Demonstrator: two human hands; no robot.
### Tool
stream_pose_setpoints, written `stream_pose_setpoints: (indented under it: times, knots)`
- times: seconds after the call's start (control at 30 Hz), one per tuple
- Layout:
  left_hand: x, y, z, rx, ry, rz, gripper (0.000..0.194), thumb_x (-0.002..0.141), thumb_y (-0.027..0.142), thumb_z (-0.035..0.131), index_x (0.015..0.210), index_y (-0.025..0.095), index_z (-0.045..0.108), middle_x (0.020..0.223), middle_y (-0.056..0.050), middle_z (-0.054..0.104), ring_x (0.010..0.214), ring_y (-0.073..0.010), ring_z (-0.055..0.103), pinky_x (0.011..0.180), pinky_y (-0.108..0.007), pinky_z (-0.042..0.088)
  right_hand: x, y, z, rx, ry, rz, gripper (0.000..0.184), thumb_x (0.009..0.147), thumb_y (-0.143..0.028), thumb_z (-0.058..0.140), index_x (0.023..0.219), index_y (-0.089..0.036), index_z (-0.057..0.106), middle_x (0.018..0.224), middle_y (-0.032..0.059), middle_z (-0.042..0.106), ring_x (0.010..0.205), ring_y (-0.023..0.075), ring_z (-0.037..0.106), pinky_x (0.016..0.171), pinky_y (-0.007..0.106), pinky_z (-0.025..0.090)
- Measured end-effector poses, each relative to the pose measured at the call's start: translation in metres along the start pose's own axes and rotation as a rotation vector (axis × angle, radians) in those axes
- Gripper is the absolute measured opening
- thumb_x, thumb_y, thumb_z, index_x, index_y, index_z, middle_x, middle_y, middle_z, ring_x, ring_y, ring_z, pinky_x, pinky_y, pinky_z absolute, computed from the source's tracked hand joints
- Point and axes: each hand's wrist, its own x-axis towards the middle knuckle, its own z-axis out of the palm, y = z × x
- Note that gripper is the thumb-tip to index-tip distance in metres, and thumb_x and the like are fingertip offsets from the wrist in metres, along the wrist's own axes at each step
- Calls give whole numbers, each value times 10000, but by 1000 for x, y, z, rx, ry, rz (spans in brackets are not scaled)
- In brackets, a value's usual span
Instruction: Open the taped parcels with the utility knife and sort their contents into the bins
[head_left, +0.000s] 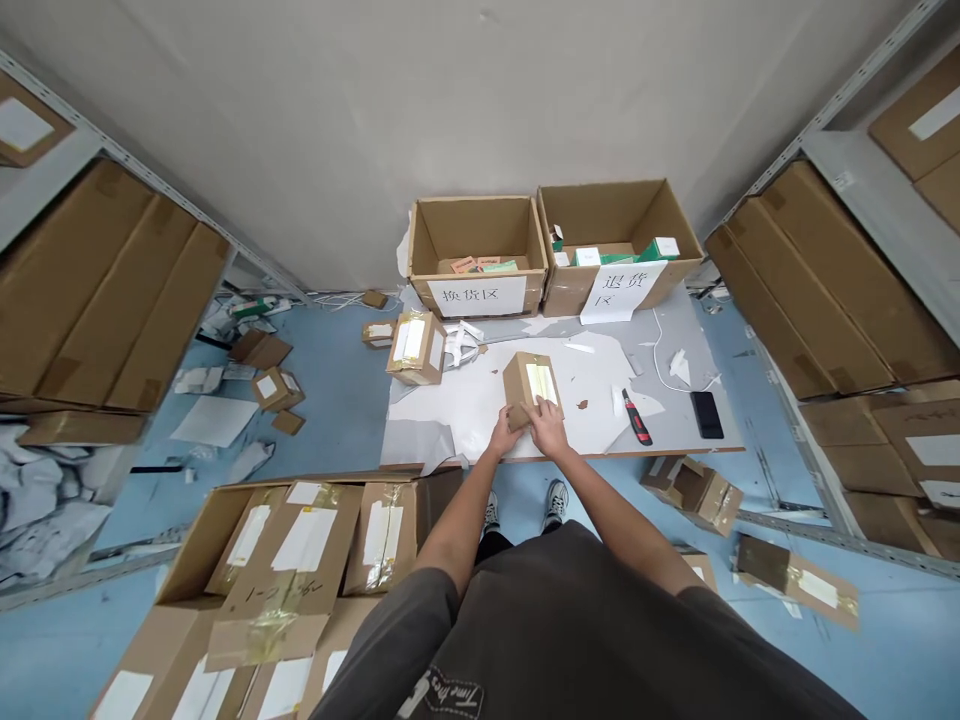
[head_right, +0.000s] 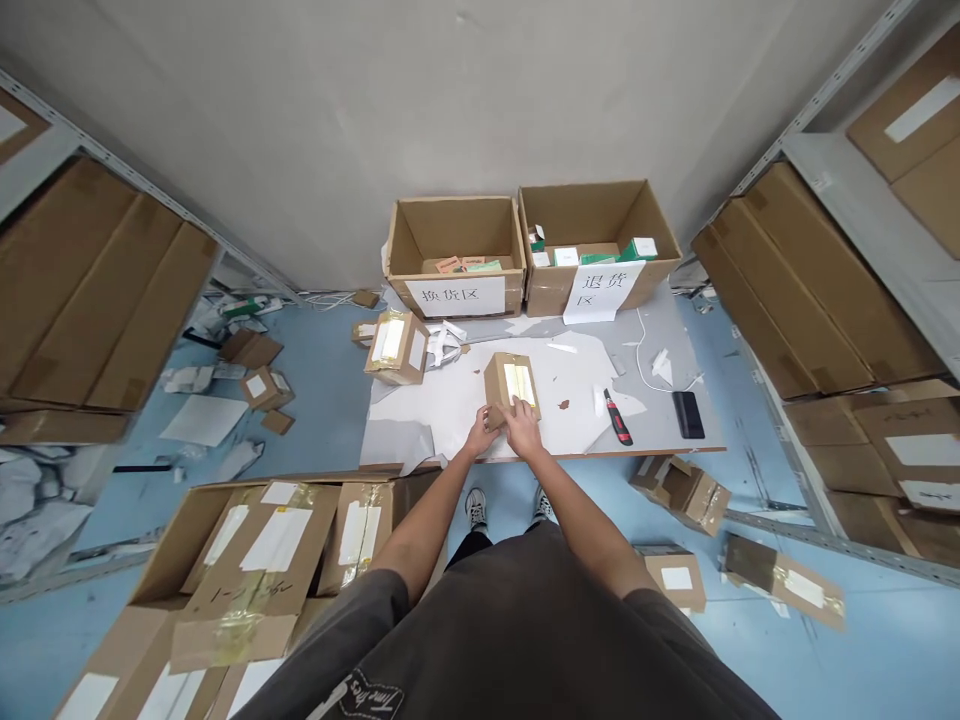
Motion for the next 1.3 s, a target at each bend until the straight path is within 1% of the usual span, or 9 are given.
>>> stream_pose_setpoints:
  times: [0.1, 0.2, 0.4, 0.57, 0.73, 0.97, 1.1, 1.2, 1.3]
  knots:
    - [-3, -11, -6, 81, -2, -95, 856, 869, 259, 808, 1614, 217, 389, 1463, -184, 673, 1348, -296, 675, 1179, -514, 511, -3, -15, 12, 8, -138, -56, 775, 910, -80, 581, 1659, -272, 533, 1760, 146, 402, 1566, 377, 374, 1192, 540, 398]
    - [-8, -10, -14, 196, 0, -78, 862, 889, 266, 786, 1649, 199, 384, 1550, -194, 625, 1478, -300, 583, 1233, -493, 463, -6, -22, 16, 51, -156, -58, 784, 904, -83, 581, 1660, -284, 530, 1796, 116, 350, 1598, 380, 342, 1209, 547, 385]
    - [-17, 39, -30, 515, 6, 99, 1089, 810, 289, 894, 1729, 250, 311, 1805, -179, 284, 1598, -355, 429, 1255, -476, 445, -13, 5, -2, 104, -30, 109, 747, 938, -233, 649, 1670, -256, 498, 1827, 124, 255, 1608, 418, 289, 1239, 577, 381]
    - [-17, 74, -22, 741, -107, 190, 963, 852, 285, 881, 1692, 314, 411, 1854, -112, 172, 1564, -401, 438, 1204, -494, 486, -13, 26, 1, 122, -150, 246, 824, 962, -313, 681, 1730, -249, 389, 1746, 164, 402, 1526, 409, 404, 1201, 538, 446]
    - [-23, 73, -18, 822, -108, 127, 815, 954, 248, 738, 1697, 312, 407, 1855, -98, 182, 1458, -372, 530, 1145, -498, 525, -12, 24, 16, 192, -210, 258, 740, 1038, -270, 563, 1749, -250, 360, 1644, 150, 526, 1435, 343, 502, 1184, 460, 473]
    - [-26, 74, -27, 797, -102, 114, 859, 926, 334, 808, 1685, 311, 408, 1860, -108, 158, 1467, -372, 551, 1183, -492, 504, -17, 27, 17, 240, -202, 227, 806, 996, -257, 601, 1758, -276, 336, 1722, 146, 431, 1500, 351, 468, 1182, 478, 485]
    - [-23, 75, -28, 794, -92, 116, 826, 920, 297, 794, 1665, 306, 438, 1855, -98, 187, 1476, -374, 555, 1184, -488, 516, -30, 60, 7, 215, -6, 265, 774, 1005, -289, 552, 1749, -238, 344, 1722, 163, 423, 1539, 361, 425, 1236, 547, 431]
    - [-20, 73, -28, 796, -74, 117, 824, 904, 280, 773, 1659, 302, 445, 1851, -83, 210, 1492, -361, 547, 1185, -464, 525, -47, 106, -9, 167, 109, 353, 773, 989, -297, 549, 1736, -212, 365, 1701, 179, 441, 1554, 378, 396, 1254, 583, 397]
    - [-15, 71, -27, 792, -59, 143, 823, 881, 280, 752, 1649, 277, 455, 1850, -86, 214, 1498, -356, 545, 1190, -463, 527, -71, 160, -28, 109, 129, 493, 758, 980, -315, 557, 1712, -190, 402, 1710, 188, 423, 1533, 394, 408, 1249, 585, 392]
